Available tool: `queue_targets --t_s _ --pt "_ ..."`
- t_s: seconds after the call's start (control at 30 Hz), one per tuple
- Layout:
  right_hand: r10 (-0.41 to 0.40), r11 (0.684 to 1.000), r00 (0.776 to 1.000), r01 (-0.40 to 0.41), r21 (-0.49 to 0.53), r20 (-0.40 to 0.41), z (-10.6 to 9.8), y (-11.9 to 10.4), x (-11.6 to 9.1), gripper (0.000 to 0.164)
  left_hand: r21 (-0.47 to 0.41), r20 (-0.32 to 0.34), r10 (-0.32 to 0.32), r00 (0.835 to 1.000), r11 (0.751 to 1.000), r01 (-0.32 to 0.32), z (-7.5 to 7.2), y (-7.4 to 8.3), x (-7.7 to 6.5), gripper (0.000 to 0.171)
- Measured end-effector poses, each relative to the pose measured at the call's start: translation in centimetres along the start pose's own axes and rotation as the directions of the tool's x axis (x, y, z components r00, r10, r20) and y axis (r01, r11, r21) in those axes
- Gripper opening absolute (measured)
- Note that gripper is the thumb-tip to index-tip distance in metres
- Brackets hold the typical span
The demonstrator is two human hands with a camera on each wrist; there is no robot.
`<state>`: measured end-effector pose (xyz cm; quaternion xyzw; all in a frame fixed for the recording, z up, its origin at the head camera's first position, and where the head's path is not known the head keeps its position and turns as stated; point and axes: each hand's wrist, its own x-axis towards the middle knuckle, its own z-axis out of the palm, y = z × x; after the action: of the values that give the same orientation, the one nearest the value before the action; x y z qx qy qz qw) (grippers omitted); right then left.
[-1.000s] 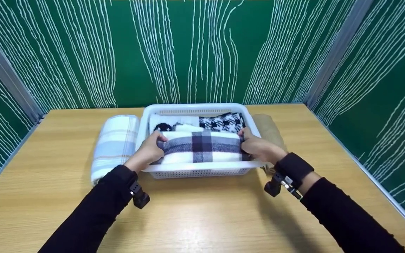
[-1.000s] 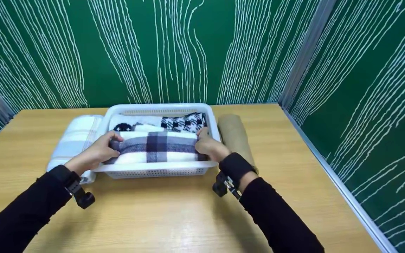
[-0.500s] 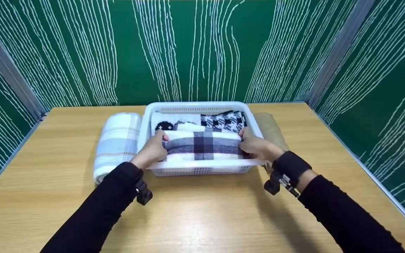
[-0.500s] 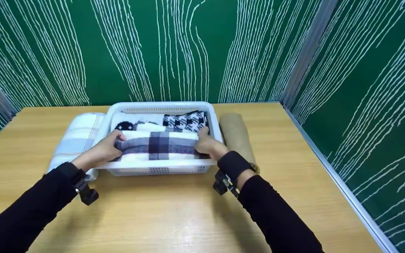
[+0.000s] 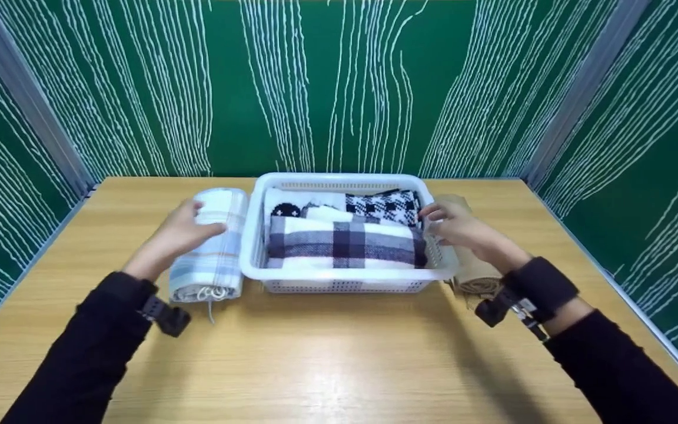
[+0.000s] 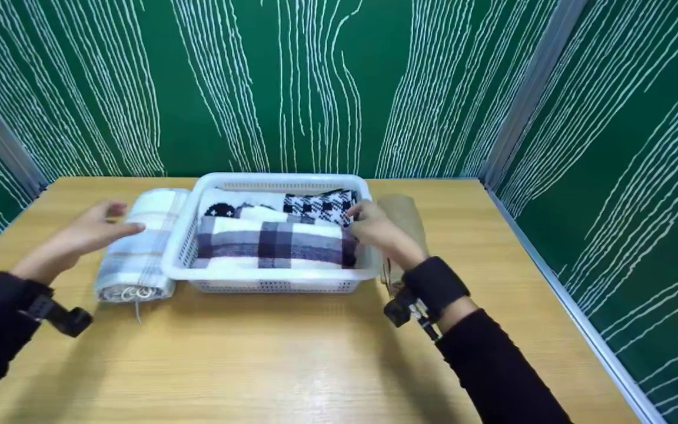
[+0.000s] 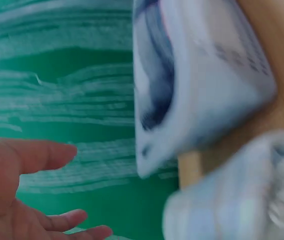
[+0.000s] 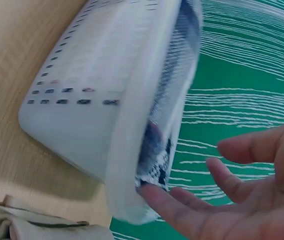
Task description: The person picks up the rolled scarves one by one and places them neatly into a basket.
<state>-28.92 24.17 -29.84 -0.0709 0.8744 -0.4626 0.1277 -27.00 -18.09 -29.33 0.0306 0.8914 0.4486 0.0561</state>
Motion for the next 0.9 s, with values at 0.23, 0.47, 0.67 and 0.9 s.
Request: queue_targets --t_s 0.23,0.47,0.67,0.9 --pt "-0.062 0.998 0.982 0.061 -0.009 -0.178 -0.7 2.5 0.5 0.048 -0.09 0.061 -0.142 0.988 0.985 0.147 0.2 -5.3 0.8 0.077" --pt "-0.123 0.99 0.963 0.137 0.043 -0.242 1.3 5.8 1.4 0.055 0.013 -0.013 -0.271 0.962 0.962 0.271 2.6 -7.3 2.4 0.119" --pt "-0.085 0.989 0.961 0.114 0.094 -0.264 3.2 6.7 1.6 0.059 0.228 -0.116 -0.291 0.95 0.923 0.31 4.5 -7.0 3.5 0.136" --pt "-0.18 0.983 0.917 0.154 -0.101 -0.355 3.4 6.5 2.1 0.06 0.34 -0.159 -0.292 0.943 0.88 0.33 5.1 -7.2 4.3 0.129"
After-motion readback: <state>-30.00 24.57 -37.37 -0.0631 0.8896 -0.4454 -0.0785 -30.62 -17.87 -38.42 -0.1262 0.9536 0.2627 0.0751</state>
